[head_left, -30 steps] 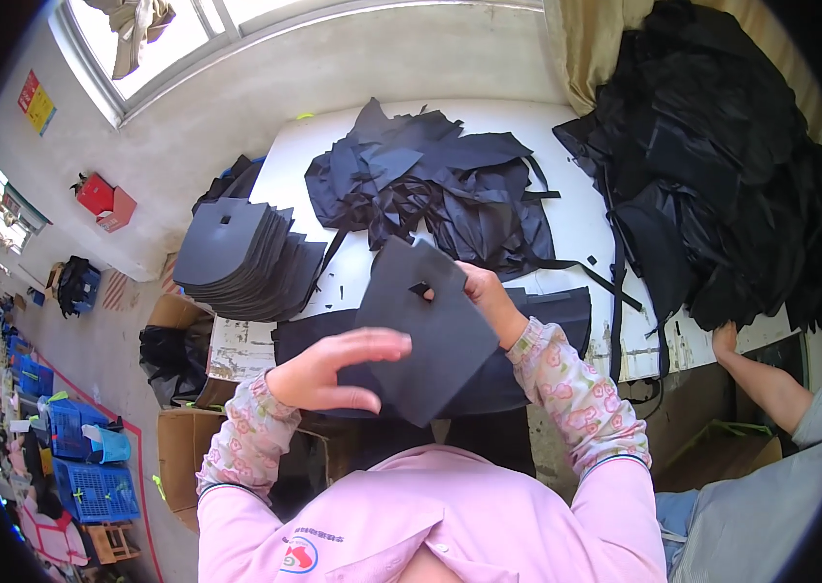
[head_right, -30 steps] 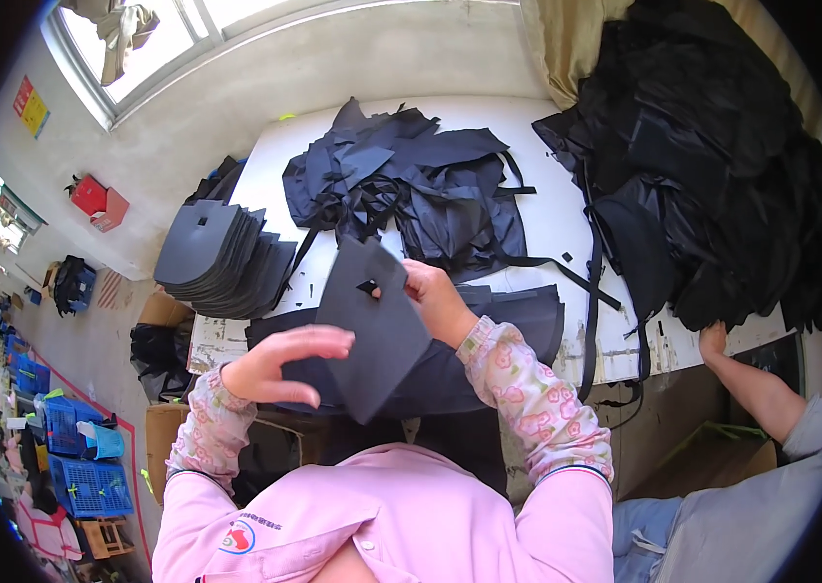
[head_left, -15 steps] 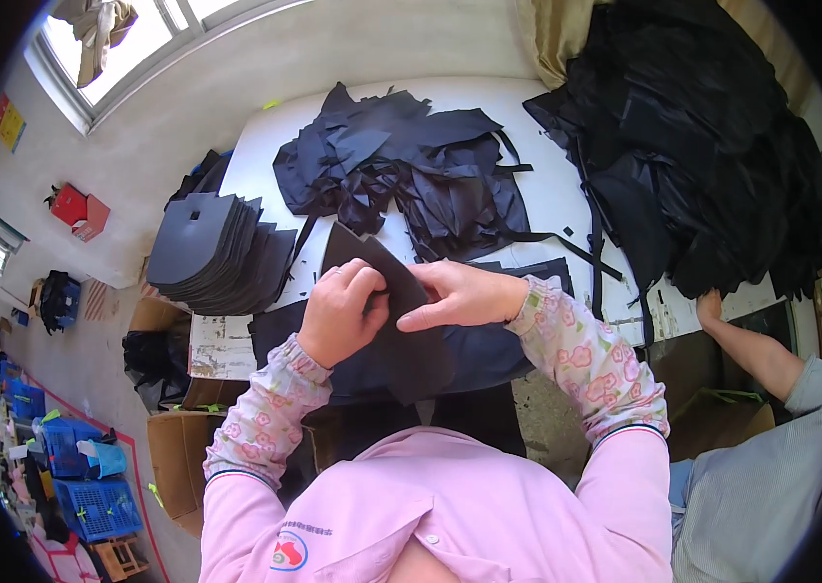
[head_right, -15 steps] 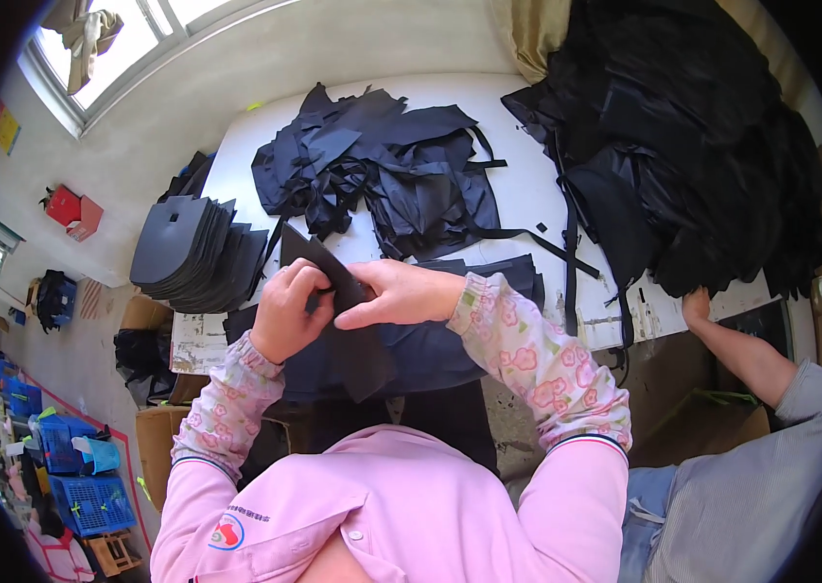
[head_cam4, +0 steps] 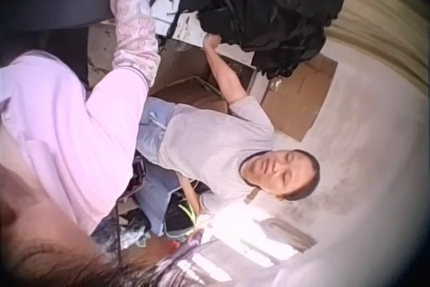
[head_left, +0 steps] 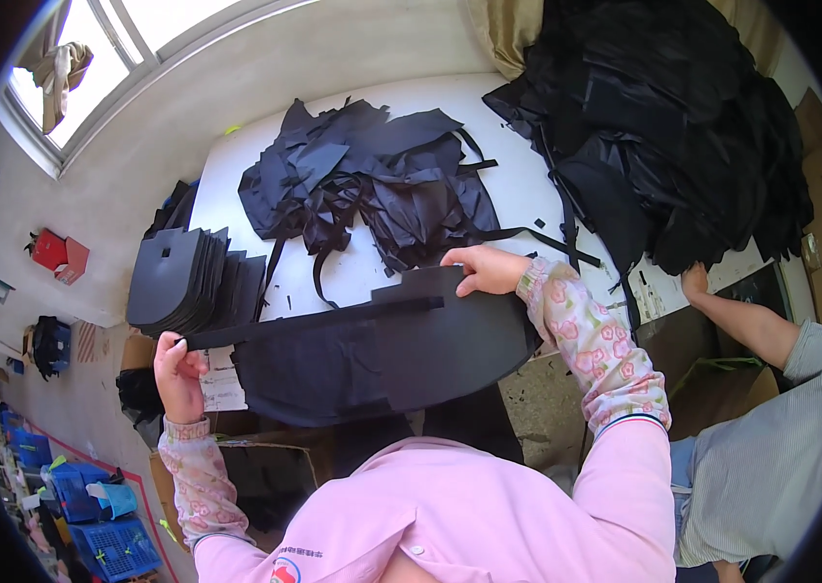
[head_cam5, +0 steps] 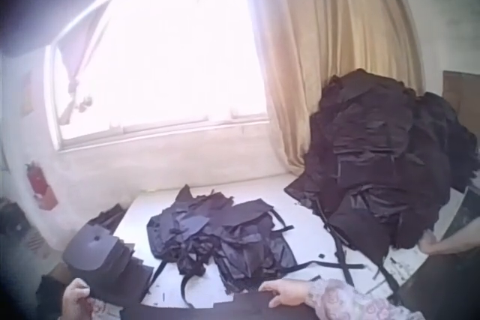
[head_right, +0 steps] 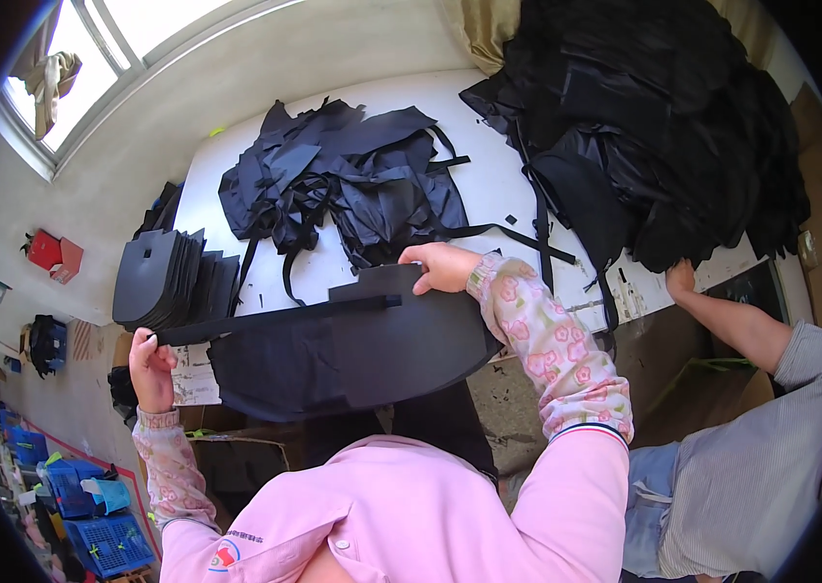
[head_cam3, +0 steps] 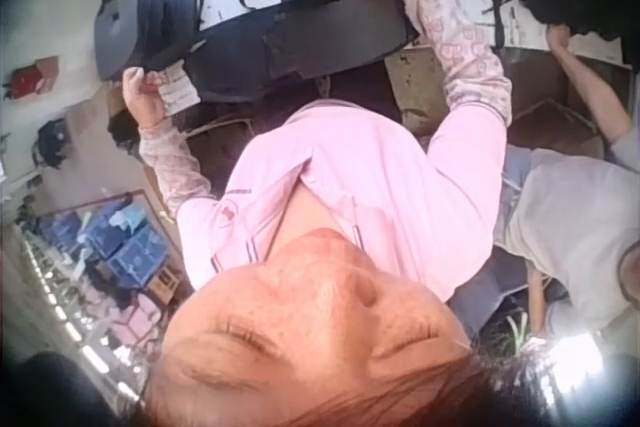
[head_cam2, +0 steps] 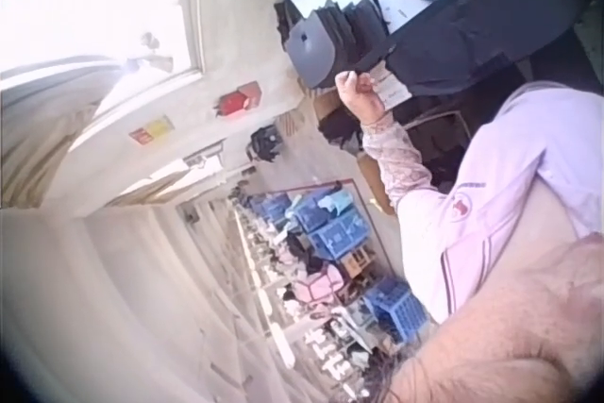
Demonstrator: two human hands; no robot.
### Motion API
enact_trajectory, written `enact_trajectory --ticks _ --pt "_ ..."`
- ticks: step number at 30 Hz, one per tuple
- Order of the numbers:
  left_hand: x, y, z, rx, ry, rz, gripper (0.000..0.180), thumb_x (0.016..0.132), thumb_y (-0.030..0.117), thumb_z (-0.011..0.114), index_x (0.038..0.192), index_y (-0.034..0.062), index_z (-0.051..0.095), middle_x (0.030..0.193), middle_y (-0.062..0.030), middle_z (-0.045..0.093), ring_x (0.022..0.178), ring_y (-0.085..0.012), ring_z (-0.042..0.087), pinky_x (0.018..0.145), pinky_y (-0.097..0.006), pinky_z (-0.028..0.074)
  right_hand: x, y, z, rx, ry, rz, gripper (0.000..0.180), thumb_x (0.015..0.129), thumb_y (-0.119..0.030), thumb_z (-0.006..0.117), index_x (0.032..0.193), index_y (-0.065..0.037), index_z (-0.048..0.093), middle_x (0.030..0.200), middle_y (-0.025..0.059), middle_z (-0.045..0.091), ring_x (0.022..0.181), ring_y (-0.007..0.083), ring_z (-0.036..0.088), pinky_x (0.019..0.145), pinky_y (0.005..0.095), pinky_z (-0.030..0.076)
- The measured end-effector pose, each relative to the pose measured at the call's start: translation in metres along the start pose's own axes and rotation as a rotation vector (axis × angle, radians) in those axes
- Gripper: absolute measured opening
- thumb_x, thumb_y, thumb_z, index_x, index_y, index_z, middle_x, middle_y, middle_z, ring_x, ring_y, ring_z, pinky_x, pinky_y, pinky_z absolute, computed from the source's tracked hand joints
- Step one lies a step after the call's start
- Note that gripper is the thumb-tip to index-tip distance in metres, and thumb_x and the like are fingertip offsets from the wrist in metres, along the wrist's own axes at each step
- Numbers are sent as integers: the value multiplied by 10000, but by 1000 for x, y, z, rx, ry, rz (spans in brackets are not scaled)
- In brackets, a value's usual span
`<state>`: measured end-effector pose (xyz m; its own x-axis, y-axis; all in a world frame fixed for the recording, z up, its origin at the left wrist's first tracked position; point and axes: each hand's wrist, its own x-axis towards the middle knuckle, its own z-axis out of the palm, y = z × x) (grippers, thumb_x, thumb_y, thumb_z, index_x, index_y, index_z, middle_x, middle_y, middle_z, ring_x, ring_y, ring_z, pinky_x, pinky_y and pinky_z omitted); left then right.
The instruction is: The recorder is sorting and inspecting black fabric pieces at a workstation in a garment factory.
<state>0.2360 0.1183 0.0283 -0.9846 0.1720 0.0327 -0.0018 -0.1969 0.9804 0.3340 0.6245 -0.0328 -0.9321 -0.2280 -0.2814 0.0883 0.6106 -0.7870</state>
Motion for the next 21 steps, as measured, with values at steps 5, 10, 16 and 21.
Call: enact_trajectory --ticks 5,10,16,21 --pt "24 -36 -93 676 105 13 99 893 108 608 878 85 513 724 -21 562 611 -131 564 567 -256 458 -9 7 1 -207 103 29 484 791 -120 759 1245 -84 593 1009 150 704 964 314 675 839 399 519" --pt "31 -20 89 1021 -412 505 448 837 151 729 1225 -2 566 1193 -162 615 1144 -307 568 1000 -374 430 -22 -19 4 -348 191 -19 549 765 -137 769 1276 -108 571 998 154 688 971 330 659 832 415 509" --pt "80 -76 234 816 -1362 112 701 821 266 793 1394 26 469 1292 -129 599 1191 -242 561 1010 -342 436 -35 -59 14 -469 262 -145 657 726 -125 788 1326 -139 518 959 153 700 890 365 675 771 427 529" --pt "80 -100 269 690 -1526 -102 714 771 139 808 1391 7 479 1239 -98 642 1134 -163 591 992 -327 464 -45 -78 16 -559 330 -161 709 702 -131 799 1345 -155 503 937 139 708 842 360 677 732 436 539"
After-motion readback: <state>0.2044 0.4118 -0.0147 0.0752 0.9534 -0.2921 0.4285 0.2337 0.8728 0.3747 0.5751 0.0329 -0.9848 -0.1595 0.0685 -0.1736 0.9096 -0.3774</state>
